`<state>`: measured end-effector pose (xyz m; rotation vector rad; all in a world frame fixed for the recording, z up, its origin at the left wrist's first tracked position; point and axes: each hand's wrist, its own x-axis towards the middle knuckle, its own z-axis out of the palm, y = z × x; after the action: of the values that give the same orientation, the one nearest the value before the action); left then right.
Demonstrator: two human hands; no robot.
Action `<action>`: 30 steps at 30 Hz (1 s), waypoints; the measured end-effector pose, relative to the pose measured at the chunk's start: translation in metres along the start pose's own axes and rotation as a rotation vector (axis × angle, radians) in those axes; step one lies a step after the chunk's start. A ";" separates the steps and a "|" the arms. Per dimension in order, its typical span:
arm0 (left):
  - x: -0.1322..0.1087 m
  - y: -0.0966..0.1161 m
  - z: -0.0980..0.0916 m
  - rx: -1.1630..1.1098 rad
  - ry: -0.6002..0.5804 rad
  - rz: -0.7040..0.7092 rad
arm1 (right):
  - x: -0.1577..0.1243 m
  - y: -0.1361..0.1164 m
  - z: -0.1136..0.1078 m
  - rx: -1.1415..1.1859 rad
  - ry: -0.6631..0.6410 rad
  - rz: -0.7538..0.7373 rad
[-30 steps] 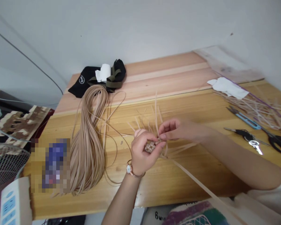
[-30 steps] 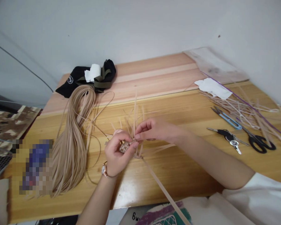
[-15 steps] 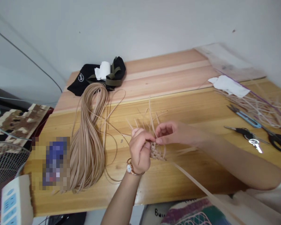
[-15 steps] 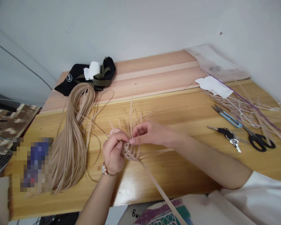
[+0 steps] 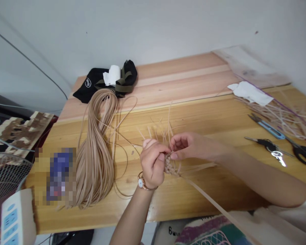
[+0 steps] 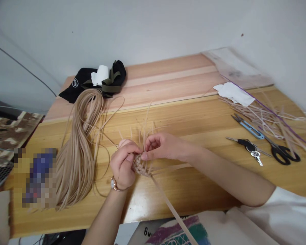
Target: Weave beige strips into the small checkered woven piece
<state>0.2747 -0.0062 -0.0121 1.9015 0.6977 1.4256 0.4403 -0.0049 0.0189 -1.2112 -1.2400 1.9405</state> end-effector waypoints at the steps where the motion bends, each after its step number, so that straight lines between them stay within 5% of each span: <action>1: 0.000 0.000 0.000 0.003 -0.005 -0.001 | 0.000 -0.001 0.000 0.003 0.003 0.000; 30: -0.001 -0.002 0.002 -0.028 0.011 -0.109 | -0.015 -0.014 -0.006 -0.149 -0.040 -0.125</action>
<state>0.2766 -0.0058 -0.0149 1.8076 0.7709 1.3720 0.4520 -0.0078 0.0367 -1.1423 -1.4672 1.8171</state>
